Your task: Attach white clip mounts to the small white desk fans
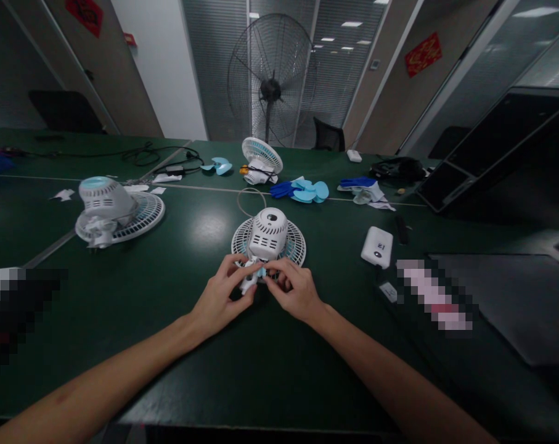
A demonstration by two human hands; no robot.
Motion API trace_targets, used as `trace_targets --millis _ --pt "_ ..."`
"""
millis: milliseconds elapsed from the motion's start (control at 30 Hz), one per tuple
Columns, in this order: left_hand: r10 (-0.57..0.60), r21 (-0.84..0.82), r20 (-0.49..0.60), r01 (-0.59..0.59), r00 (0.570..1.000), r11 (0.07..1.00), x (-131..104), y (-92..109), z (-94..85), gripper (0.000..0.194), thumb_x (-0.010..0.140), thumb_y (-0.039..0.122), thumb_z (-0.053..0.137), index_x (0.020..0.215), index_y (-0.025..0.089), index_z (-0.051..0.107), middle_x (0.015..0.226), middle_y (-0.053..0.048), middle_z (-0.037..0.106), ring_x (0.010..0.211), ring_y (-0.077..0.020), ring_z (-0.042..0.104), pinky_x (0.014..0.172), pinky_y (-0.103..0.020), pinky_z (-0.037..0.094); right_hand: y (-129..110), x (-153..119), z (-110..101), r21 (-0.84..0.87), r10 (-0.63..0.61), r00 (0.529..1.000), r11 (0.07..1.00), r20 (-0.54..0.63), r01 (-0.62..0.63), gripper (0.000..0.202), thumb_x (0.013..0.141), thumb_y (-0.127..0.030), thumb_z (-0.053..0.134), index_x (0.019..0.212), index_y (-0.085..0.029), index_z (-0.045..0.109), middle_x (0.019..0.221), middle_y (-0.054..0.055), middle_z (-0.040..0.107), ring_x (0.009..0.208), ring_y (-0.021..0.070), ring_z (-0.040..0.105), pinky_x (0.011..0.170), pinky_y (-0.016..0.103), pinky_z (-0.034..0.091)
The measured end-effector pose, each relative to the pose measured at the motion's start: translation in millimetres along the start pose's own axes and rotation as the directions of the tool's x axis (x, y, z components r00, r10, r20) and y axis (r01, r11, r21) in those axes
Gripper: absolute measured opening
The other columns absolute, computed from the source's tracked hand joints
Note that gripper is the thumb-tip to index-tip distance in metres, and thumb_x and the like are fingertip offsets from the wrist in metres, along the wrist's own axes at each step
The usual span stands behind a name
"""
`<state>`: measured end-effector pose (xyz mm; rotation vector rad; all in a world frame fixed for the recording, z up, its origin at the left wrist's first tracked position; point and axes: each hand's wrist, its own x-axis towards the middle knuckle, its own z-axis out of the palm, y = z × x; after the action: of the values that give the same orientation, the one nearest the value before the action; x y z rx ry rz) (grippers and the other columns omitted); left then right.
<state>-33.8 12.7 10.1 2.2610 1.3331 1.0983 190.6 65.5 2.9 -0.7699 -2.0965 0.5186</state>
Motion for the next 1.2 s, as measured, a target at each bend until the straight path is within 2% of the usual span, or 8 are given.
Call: trace_targets --millis 300,467,767,967,1200 --pt "-0.005 0.002 -0.009 0.005 1.000 1.000 -0.6 -0.9 0.9 0.046 0.098 0.020 0.061 0.142 0.033 0.057 0.137 -0.007 0.046 0.103 -0.0185 0.066 0.086 -0.036 0.061 3.4 -0.6 1.3 -0.002 -0.013 1.000 1.000 -0.003 0.013 0.022 0.099 -0.024 0.065 0.122 -0.024 0.066 0.094 0.002 0.066 0.060 0.0100 0.055 0.056 0.024 0.046" --pt "0.008 0.010 -0.025 -0.008 1.000 1.000 0.2 -0.7 1.1 0.045 0.097 0.019 0.061 0.141 0.032 0.058 0.135 -0.007 0.047 0.103 -0.0187 0.066 0.086 -0.037 0.061 6.6 -1.0 3.3 -0.002 0.002 1.000 1.000 -0.018 -0.002 0.022 0.099 -0.032 0.068 0.120 -0.024 0.067 0.091 0.001 0.066 0.059 0.0102 0.055 0.056 0.024 0.047" --pt "-0.002 -0.005 0.010 0.002 1.000 1.000 -0.7 -1.8 0.9 0.048 0.098 0.020 0.061 0.144 0.034 0.056 0.138 -0.008 0.044 0.104 -0.0188 0.065 0.085 -0.036 0.062 2.3 1.5 1.7 0.007 0.036 0.999 0.999 -0.039 -0.036 0.021 0.098 -0.037 0.071 0.113 -0.023 0.069 0.089 0.002 0.067 0.059 0.0113 0.056 0.056 0.026 0.047" --pt "0.015 0.001 0.014 -0.015 1.000 1.000 0.1 -0.4 -0.5 0.048 0.098 0.021 0.061 0.144 0.033 0.056 0.137 -0.008 0.046 0.103 -0.0198 0.065 0.083 -0.037 0.065 0.7 4.1 1.2 0.022 0.013 0.999 1.000 -0.045 -0.012 0.012 0.101 -0.032 0.066 0.103 -0.021 0.071 0.091 0.003 0.070 0.068 0.0140 0.061 0.062 0.028 0.050" --pt "0.025 0.001 0.016 -0.025 1.000 1.000 -0.1 -1.0 -0.8 0.048 0.099 0.022 0.062 0.145 0.033 0.055 0.138 -0.009 0.045 0.103 -0.0199 0.065 0.085 -0.039 0.064 2.5 4.4 2.1 0.062 0.009 0.999 0.998 -0.047 -0.006 0.010 0.100 -0.029 0.067 0.100 -0.021 0.071 0.088 0.003 0.068 0.069 0.0142 0.061 0.062 0.028 0.047"
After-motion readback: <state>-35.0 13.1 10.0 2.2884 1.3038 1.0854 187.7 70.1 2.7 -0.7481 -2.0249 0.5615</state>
